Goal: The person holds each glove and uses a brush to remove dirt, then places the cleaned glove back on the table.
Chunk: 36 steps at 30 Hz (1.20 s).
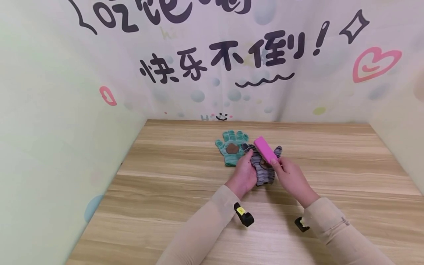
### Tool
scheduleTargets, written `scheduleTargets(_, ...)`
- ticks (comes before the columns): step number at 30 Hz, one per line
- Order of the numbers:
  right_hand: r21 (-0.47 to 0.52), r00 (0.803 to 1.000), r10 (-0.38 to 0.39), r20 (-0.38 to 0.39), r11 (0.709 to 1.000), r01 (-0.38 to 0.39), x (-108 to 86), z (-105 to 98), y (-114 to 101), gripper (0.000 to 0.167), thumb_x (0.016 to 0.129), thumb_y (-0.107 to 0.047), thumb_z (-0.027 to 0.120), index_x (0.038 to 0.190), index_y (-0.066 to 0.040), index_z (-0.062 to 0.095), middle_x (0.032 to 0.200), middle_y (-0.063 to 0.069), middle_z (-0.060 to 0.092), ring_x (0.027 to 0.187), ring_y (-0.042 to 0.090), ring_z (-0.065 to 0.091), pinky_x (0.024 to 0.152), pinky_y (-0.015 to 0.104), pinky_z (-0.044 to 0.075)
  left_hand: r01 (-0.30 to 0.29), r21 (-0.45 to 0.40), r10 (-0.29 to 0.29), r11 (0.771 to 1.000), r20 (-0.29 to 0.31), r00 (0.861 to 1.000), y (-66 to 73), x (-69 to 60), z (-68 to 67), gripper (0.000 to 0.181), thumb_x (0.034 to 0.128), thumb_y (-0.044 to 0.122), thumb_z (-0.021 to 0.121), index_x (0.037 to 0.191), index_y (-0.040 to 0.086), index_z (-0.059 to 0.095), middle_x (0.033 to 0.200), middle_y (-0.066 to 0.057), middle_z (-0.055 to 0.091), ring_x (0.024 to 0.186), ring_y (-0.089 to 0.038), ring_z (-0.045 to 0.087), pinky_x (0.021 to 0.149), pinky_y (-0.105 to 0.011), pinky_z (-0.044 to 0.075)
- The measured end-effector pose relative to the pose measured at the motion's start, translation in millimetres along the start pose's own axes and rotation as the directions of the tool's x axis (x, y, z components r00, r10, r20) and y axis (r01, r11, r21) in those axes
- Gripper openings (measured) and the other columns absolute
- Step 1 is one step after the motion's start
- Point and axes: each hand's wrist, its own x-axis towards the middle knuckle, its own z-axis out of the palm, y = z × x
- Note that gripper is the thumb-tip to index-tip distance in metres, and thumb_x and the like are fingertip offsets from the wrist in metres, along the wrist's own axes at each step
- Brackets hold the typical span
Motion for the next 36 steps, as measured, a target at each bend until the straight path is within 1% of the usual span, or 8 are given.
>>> scheduleTargets(3, -0.010, 1.000, -0.009, -0.009, 1.000, 0.009, -0.5, 0.5, 1.7, 0.050, 0.110, -0.040, 0.035, 0.108, 0.004, 0.058, 0.073, 0.007, 0.047, 0.064, 0.020, 0.043, 0.054, 0.030, 0.039, 0.000, -0.009, 0.000, 1.000, -0.016, 1.000, 1.5, 0.1, -0.1, 0.052, 0.1097, 0.032, 0.037, 0.153, 0.003, 0.036, 0.153, -0.014, 0.049, 0.145, -0.028, 0.044, 0.124, -0.041, 0.033)
scheduleTargets(8, -0.024, 1.000, -0.014, -0.014, 1.000, 0.013, -1.5, -0.1, 3.1, 0.052, 0.110, -0.041, 0.036, 0.113, 0.006, 0.059, 0.075, 0.008, 0.050, 0.065, 0.020, 0.045, 0.056, 0.031, 0.040, -0.018, -0.032, 0.017, 0.999, -0.038, 0.999, 4.7, 0.9, -0.7, 0.052, 0.1093, 0.031, 0.039, 0.154, 0.003, 0.036, 0.156, -0.013, 0.046, 0.146, -0.027, 0.042, 0.123, -0.038, 0.034)
scheduleTargets(14, -0.041, 1.000, 0.006, 0.000, 0.999, -0.006, -1.6, -2.9, 5.6, 0.054, 0.110, -0.043, 0.035, 0.113, 0.006, 0.059, 0.076, 0.009, 0.050, 0.064, 0.021, 0.045, 0.055, 0.031, 0.040, -0.024, -0.043, 0.022, 0.999, -0.040, 0.999, 7.3, 1.4, -3.0, 0.050, 0.1087, 0.030, 0.040, 0.150, 0.003, 0.041, 0.152, -0.013, 0.051, 0.144, -0.026, 0.044, 0.123, -0.038, 0.034)
scheduleTargets(20, -0.051, 1.000, 0.015, 0.005, 0.999, -0.014, -2.3, -4.2, 7.9, 0.056, 0.110, -0.044, 0.035, 0.115, 0.007, 0.058, 0.075, 0.008, 0.049, 0.064, 0.020, 0.044, 0.055, 0.031, 0.039, -0.030, -0.047, 0.028, 0.998, -0.030, 0.999, 9.2, 1.6, -4.2, 0.049, 0.1087, 0.030, 0.040, 0.149, 0.004, 0.042, 0.152, -0.012, 0.051, 0.145, -0.026, 0.044, 0.124, -0.039, 0.033)
scheduleTargets(25, -0.051, 0.999, 0.034, 0.018, 0.998, -0.033, -2.9, -5.7, 8.1, 0.056, 0.110, -0.044, 0.034, 0.117, 0.007, 0.057, 0.076, 0.009, 0.050, 0.065, 0.021, 0.045, 0.055, 0.031, 0.040, -0.033, -0.039, 0.032, 0.999, -0.026, 0.999, 10.5, 0.1, -3.9, 0.050, 0.1090, 0.031, 0.039, 0.151, 0.004, 0.040, 0.153, -0.012, 0.049, 0.146, -0.025, 0.042, 0.124, -0.038, 0.032)
scheduleTargets(28, -0.035, 0.999, 0.044, 0.025, 0.998, -0.043, -2.5, -6.1, 6.9, 0.057, 0.110, -0.044, 0.034, 0.119, 0.007, 0.057, 0.079, 0.010, 0.053, 0.066, 0.021, 0.046, 0.057, 0.031, 0.041, -0.027, -0.013, 0.027, 1.000, -0.037, 0.999, 11.2, -0.6, -3.4, 0.050, 0.1090, 0.032, 0.039, 0.150, 0.003, 0.041, 0.151, -0.013, 0.052, 0.143, -0.027, 0.046, 0.123, -0.039, 0.035)
scheduleTargets(33, -0.001, 0.999, 0.033, 0.013, 0.999, -0.033, -0.7, -6.3, 2.8, 0.058, 0.110, -0.045, 0.033, 0.123, 0.007, 0.057, 0.085, 0.013, 0.058, 0.069, 0.021, 0.049, 0.058, 0.031, 0.043, -0.031, 0.028, 0.032, 0.999, -0.036, 0.999, 10.9, -0.5, -4.1, 0.050, 0.1090, 0.033, 0.039, 0.147, 0.001, 0.044, 0.145, -0.013, 0.057, 0.137, -0.027, 0.054, 0.119, -0.037, 0.041)
scheduleTargets(36, 0.001, 1.000, 0.015, -0.003, 1.000, -0.015, 0.2, -5.9, -1.6, 0.058, 0.109, -0.046, 0.034, 0.120, 0.006, 0.058, 0.085, 0.013, 0.058, 0.069, 0.021, 0.049, 0.058, 0.030, 0.043, -0.039, 0.044, 0.039, 0.998, -0.015, 0.999, 9.9, -0.5, -3.6, 0.048, 0.1090, 0.031, 0.041, 0.147, 0.001, 0.045, 0.146, -0.011, 0.057, 0.137, -0.025, 0.053, 0.119, -0.036, 0.041)
